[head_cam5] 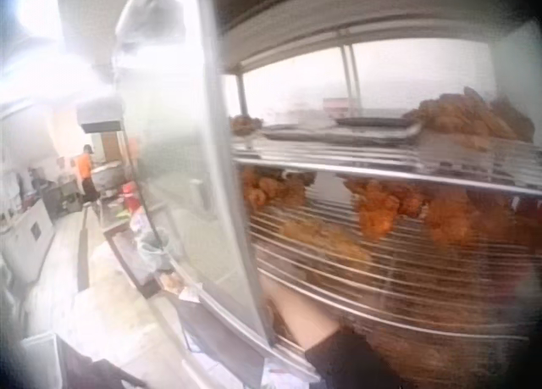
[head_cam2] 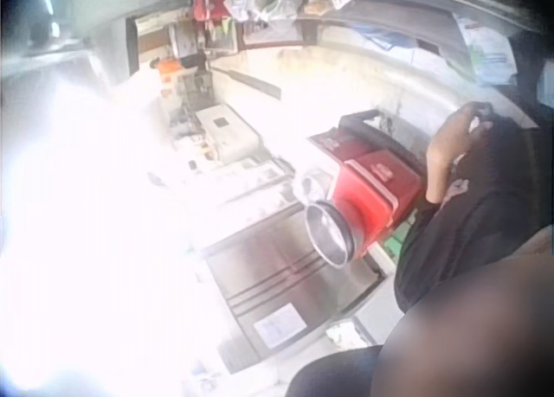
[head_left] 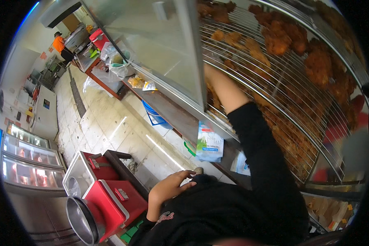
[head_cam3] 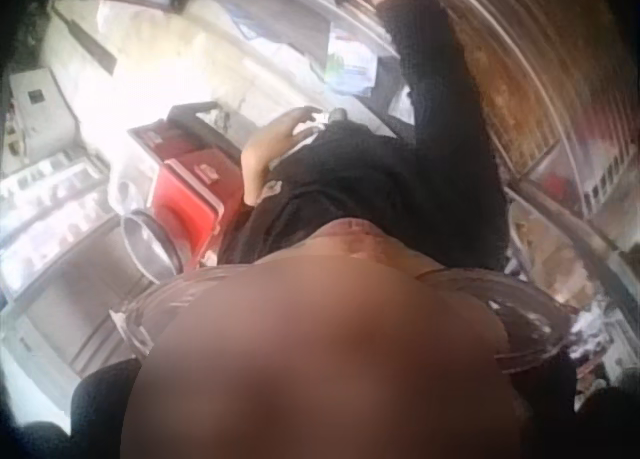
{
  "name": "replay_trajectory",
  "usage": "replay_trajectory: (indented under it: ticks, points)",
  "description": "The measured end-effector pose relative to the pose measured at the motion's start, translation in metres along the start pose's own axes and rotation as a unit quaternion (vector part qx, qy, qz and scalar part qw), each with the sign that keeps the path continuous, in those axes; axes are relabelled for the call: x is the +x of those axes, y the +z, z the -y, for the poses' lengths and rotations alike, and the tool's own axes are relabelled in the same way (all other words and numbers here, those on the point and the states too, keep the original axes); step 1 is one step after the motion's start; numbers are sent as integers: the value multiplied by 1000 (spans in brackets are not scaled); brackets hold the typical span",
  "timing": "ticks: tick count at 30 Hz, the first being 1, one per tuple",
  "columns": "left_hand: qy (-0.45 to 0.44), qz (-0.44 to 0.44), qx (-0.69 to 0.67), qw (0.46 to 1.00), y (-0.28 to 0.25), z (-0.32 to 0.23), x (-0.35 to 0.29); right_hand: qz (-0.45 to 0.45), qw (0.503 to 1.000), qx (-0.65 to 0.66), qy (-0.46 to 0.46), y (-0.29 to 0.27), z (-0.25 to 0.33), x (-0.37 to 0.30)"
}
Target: The person assembles food orders by placing fried chicken pieces and noodles into cardboard containers. They use tongs to transfer noodles from a bowl into the containers and handle the containers with gloved hands. The person also retrieves a chicken piece from a display case and places it into a container.
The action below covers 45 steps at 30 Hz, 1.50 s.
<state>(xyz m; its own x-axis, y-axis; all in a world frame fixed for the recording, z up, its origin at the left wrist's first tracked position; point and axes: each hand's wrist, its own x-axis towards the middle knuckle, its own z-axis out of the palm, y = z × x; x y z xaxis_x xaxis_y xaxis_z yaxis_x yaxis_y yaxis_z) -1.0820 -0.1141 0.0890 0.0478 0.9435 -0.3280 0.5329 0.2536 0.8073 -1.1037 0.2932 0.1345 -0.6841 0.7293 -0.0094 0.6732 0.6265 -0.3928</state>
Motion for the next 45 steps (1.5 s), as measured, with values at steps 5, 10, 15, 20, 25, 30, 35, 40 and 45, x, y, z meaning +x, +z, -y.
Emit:
replay_trajectory:
  ticks: [5, 10, 15, 20, 25, 30, 35, 40, 45]
  points:
    - [21, -39, -17, 999, -23, 40, -7, 75, 993, -89, -8, 20, -17, 40]
    - [-12, -44, -7, 999, -41, 74, -18, 106, 986, -126, -18, 12, -11, 44]
    - [-28, -52, -6, 998, -54, 95, -20, 134, 976, -149, -83, 17, 26, 50]
    - [-12, -25, 16, 999, -66, 106, -7, 166, 957, -181, -152, 40, 62, 60]
    - [21, -12, 14, 1000, -73, 108, 6, 157, 957, -175, -169, 39, 60, 54]
    - [25, 64, 34, 997, -80, 105, 17, 85, 971, -127, -182, 20, 26, 21]
    - [29, 203, 40, 978, -81, 87, 51, -82, 965, -69, -240, -3, -17, -54]
    - [140, 291, 99, 941, -66, 57, 88, -129, 971, -82, -184, -30, -27, -161]
    - [222, 347, 143, 900, -42, 20, 106, -336, 922, -125, -149, -13, -32, -280]
